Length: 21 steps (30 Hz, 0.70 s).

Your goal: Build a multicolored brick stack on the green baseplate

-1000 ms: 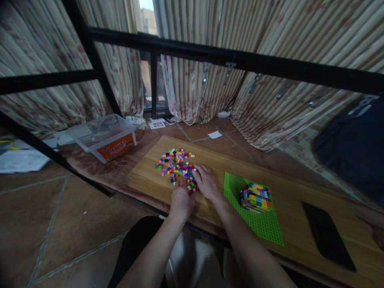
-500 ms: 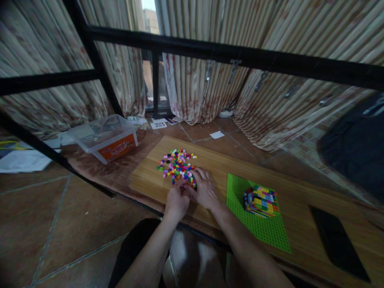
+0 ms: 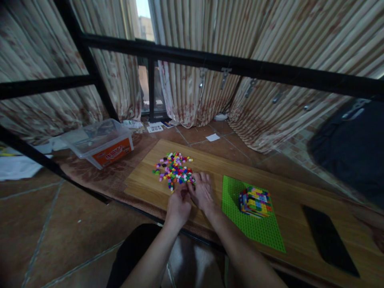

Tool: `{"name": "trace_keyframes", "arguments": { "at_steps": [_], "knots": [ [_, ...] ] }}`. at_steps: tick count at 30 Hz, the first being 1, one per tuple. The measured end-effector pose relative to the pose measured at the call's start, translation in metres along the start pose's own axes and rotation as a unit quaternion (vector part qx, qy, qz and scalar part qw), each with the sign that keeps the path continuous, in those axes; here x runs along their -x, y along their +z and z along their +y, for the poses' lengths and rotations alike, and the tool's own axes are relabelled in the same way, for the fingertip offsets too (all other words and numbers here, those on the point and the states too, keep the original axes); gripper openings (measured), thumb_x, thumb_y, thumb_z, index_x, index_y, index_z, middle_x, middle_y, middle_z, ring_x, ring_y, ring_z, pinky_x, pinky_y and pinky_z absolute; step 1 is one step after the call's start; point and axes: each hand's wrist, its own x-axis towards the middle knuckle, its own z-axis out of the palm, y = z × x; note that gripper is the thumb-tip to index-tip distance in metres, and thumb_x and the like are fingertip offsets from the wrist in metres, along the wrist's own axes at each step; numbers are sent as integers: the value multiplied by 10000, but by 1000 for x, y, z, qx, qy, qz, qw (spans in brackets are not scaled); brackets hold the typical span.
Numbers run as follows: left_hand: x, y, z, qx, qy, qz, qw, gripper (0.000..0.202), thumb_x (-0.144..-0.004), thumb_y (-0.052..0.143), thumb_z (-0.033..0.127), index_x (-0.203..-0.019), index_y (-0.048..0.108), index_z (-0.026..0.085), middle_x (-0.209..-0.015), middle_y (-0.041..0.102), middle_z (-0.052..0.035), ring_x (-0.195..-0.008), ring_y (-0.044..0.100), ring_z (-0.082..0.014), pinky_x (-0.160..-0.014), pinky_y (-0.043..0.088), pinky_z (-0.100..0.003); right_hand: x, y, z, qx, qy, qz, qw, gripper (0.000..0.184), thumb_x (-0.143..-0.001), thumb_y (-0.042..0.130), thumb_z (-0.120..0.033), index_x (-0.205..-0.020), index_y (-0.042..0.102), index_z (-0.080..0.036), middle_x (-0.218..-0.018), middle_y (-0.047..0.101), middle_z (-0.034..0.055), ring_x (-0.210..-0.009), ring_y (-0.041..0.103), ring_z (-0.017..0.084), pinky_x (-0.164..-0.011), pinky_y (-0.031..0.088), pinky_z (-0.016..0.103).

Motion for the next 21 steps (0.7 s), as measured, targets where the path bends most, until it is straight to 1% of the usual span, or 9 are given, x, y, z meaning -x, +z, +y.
{"name": "trace_keyframes", "arguments": {
  "at_steps": [3,7,11,13,17,21],
  "knots": [
    [-1,4,0,50,-19,1,999,268,-794,521,106,-1034,607,191,-990,704,-92,-904,670,-205,-817,485,-317,0,-1,1,11,5,-4,1000,180,-913,441,-324,-957,585,-227,-960,581,92,-935,495,268,-826,402,392],
    [-3,9,-2,132,-39,7,990,192,-812,574,161,-998,617,190,-987,710,-83,-895,678,-196,-815,500,-310,1,-5,1,20,0,-16,1000,202,-935,399,-319,-947,577,-224,-952,576,93,-919,495,260,-809,401,375],
    [-6,15,-7,190,-51,19,980,194,-830,615,247,-1013,634,186,-1008,715,-85,-904,678,-197,-818,514,-313,2,-8,-1,33,0,-20,999,177,-935,405,-308,-907,556,-219,-925,574,88,-891,499,246,-781,395,347],
    [-7,17,-10,209,-41,22,977,208,-853,601,312,-1006,650,181,-1007,718,-89,-908,679,-198,-818,519,-315,3,-9,-2,44,-1,-34,998,164,-933,412,-293,-908,553,-213,-930,579,88,-889,505,240,-760,389,333],
    [-8,20,-13,240,-12,24,970,311,-864,579,419,-1012,672,162,-1021,716,-113,-939,676,-206,-835,521,-321,2,-9,-6,86,1,-57,995,168,-936,411,-263,-889,559,-200,-918,593,85,-882,510,231,-766,371,320],
    [-7,20,-15,249,-16,23,968,342,-839,607,455,-1007,687,168,-1003,723,-112,-931,679,-211,-826,522,-322,2,-9,-7,122,12,-57,991,162,-928,430,-257,-847,560,-204,-891,603,79,-870,513,230,-743,352,316]
  ]
}}
